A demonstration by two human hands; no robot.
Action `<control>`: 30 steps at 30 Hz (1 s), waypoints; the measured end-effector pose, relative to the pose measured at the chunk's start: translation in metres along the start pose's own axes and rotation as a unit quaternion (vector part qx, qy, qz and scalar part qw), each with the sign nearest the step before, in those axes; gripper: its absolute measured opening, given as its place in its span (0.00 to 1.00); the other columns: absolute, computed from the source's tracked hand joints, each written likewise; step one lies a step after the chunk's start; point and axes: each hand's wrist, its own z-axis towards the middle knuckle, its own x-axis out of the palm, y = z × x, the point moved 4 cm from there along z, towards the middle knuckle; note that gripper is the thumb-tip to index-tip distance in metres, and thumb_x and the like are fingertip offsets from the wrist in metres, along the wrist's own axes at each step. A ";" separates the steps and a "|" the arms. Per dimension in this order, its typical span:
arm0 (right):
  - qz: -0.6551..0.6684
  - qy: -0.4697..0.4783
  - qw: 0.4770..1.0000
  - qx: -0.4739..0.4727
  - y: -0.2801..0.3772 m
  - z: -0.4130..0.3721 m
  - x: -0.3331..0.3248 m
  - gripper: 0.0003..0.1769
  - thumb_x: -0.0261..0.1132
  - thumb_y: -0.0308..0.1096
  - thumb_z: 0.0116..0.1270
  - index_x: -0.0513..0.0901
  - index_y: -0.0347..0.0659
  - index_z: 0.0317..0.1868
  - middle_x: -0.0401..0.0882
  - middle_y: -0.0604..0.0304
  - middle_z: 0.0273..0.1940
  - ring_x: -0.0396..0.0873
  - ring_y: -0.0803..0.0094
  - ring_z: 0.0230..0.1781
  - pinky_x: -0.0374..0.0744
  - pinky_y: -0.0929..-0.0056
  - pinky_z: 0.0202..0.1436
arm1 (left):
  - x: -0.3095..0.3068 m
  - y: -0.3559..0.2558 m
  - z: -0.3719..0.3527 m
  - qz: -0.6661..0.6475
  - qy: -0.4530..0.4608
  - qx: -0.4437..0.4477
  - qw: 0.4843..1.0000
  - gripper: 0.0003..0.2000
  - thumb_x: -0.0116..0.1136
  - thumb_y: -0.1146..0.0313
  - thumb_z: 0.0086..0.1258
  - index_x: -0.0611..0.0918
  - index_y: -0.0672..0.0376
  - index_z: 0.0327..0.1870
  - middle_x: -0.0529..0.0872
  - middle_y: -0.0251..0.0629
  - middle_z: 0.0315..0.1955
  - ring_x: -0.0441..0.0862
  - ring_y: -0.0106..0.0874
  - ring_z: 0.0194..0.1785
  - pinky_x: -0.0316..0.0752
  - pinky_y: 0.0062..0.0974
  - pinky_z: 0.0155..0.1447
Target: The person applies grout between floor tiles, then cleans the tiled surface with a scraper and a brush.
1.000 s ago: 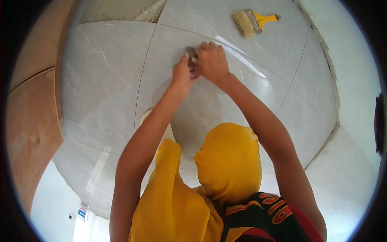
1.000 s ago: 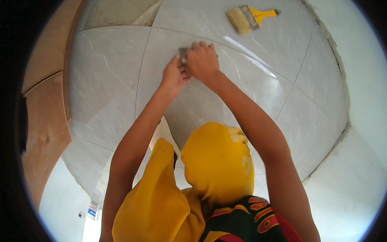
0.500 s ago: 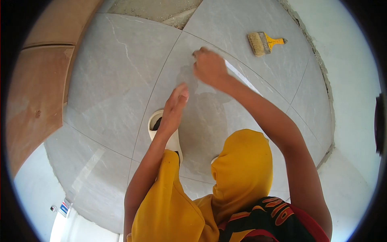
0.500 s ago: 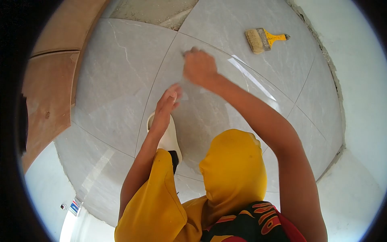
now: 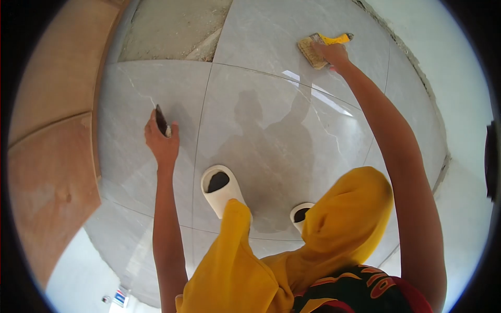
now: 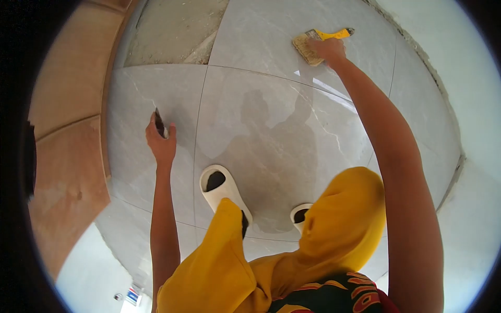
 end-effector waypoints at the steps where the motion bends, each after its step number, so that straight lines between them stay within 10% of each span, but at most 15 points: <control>1: 0.038 0.008 0.999 0.029 0.000 -0.001 0.003 0.42 0.72 0.60 0.51 0.77 0.32 0.54 0.80 0.52 0.45 0.79 0.61 0.43 0.80 0.62 0.43 | 0.000 0.012 0.010 0.020 -0.018 0.014 1.000 0.32 0.65 0.67 0.59 0.67 0.61 0.66 0.74 0.53 0.55 0.71 0.49 0.58 0.66 0.45 0.61; 7: 0.282 0.031 0.959 0.024 -0.013 -0.035 0.018 0.32 0.74 0.54 0.53 0.81 0.37 0.49 0.81 0.60 0.39 0.78 0.72 0.37 0.78 0.70 0.38 | -0.001 0.082 0.064 0.148 -0.067 0.081 0.983 0.30 0.62 0.64 0.62 0.67 0.62 0.66 0.72 0.52 0.58 0.67 0.49 0.61 0.60 0.47 0.64; 10: 0.081 -0.267 0.934 -0.221 -0.046 -0.105 -0.026 0.20 0.70 0.45 0.61 0.83 0.41 0.47 0.84 0.58 0.38 0.81 0.71 0.36 0.78 0.70 0.39 | 0.013 0.107 0.069 0.126 -0.066 0.092 0.986 0.29 0.61 0.64 0.62 0.67 0.61 0.65 0.71 0.49 0.58 0.65 0.48 0.62 0.58 0.47 0.64; 12: -0.038 -0.369 0.913 -0.170 -0.123 -0.131 -0.051 0.15 0.65 0.39 0.65 0.84 0.41 0.49 0.85 0.54 0.40 0.84 0.58 0.40 0.78 0.68 0.45 | 0.012 0.110 0.070 0.127 -0.058 0.075 0.987 0.29 0.59 0.64 0.63 0.67 0.61 0.65 0.70 0.49 0.59 0.65 0.48 0.63 0.57 0.48 0.64; 15: -0.091 -0.451 0.862 0.213 -0.225 -0.144 -0.035 0.28 0.62 0.56 0.64 0.82 0.35 0.42 0.84 0.47 0.37 0.82 0.51 0.40 0.76 0.52 0.43 | 0.014 0.113 0.074 0.130 -0.046 0.065 0.988 0.28 0.58 0.62 0.64 0.67 0.61 0.64 0.70 0.48 0.60 0.65 0.47 0.63 0.57 0.48 0.64; 18: -0.028 -0.405 0.895 0.185 -0.093 -0.140 0.062 0.24 0.60 0.54 0.66 0.80 0.37 0.41 0.81 0.51 0.35 0.79 0.53 0.34 0.76 0.56 0.37 | 0.016 0.110 0.076 0.131 -0.040 0.050 0.989 0.28 0.57 0.61 0.65 0.66 0.61 0.65 0.70 0.48 0.60 0.65 0.47 0.63 0.56 0.48 0.65; 19: -0.110 -0.407 0.906 -0.028 -0.031 -0.146 0.119 0.16 0.62 0.42 0.64 0.79 0.37 0.41 0.79 0.50 0.38 0.78 0.54 0.38 0.75 0.56 0.40 | 0.014 0.109 0.074 0.131 -0.031 0.051 0.990 0.28 0.56 0.61 0.65 0.66 0.61 0.65 0.70 0.48 0.60 0.65 0.46 0.63 0.56 0.48 0.65; 20: -0.001 -0.338 0.941 -0.006 0.041 -0.168 0.152 0.15 0.64 0.31 0.56 0.78 0.36 0.44 0.77 0.49 0.41 0.76 0.53 0.43 0.75 0.55 0.42 | 0.014 0.111 0.072 0.130 -0.029 0.057 0.989 0.28 0.56 0.60 0.66 0.66 0.61 0.65 0.70 0.48 0.60 0.65 0.46 0.63 0.56 0.48 0.65; 23: 0.169 -0.223 0.943 -0.180 0.185 -0.191 0.211 0.28 0.66 0.28 0.49 0.77 0.37 0.55 0.73 0.48 0.44 0.75 0.50 0.44 0.77 0.56 0.40 | 0.014 0.109 0.075 0.118 -0.047 0.071 0.989 0.28 0.56 0.60 0.66 0.66 0.62 0.64 0.70 0.48 0.60 0.65 0.47 0.63 0.56 0.48 0.66; 25: 0.274 -0.091 0.915 -0.280 0.209 -0.191 0.195 0.26 0.68 0.31 0.52 0.77 0.38 0.54 0.73 0.47 0.45 0.75 0.50 0.43 0.77 0.56 0.42 | 0.013 0.106 0.073 0.115 -0.046 0.069 0.990 0.28 0.57 0.60 0.66 0.67 0.63 0.64 0.70 0.49 0.60 0.65 0.47 0.64 0.56 0.48 0.66; 30: 0.086 -0.336 0.909 -0.231 0.020 -0.204 0.095 0.13 0.59 0.29 0.66 0.78 0.40 0.51 0.77 0.49 0.47 0.75 0.51 0.47 0.75 0.56 0.46 | 0.022 0.117 0.071 0.103 -0.061 0.096 0.988 0.26 0.57 0.61 0.66 0.69 0.64 0.62 0.73 0.50 0.58 0.68 0.49 0.61 0.63 0.48 0.63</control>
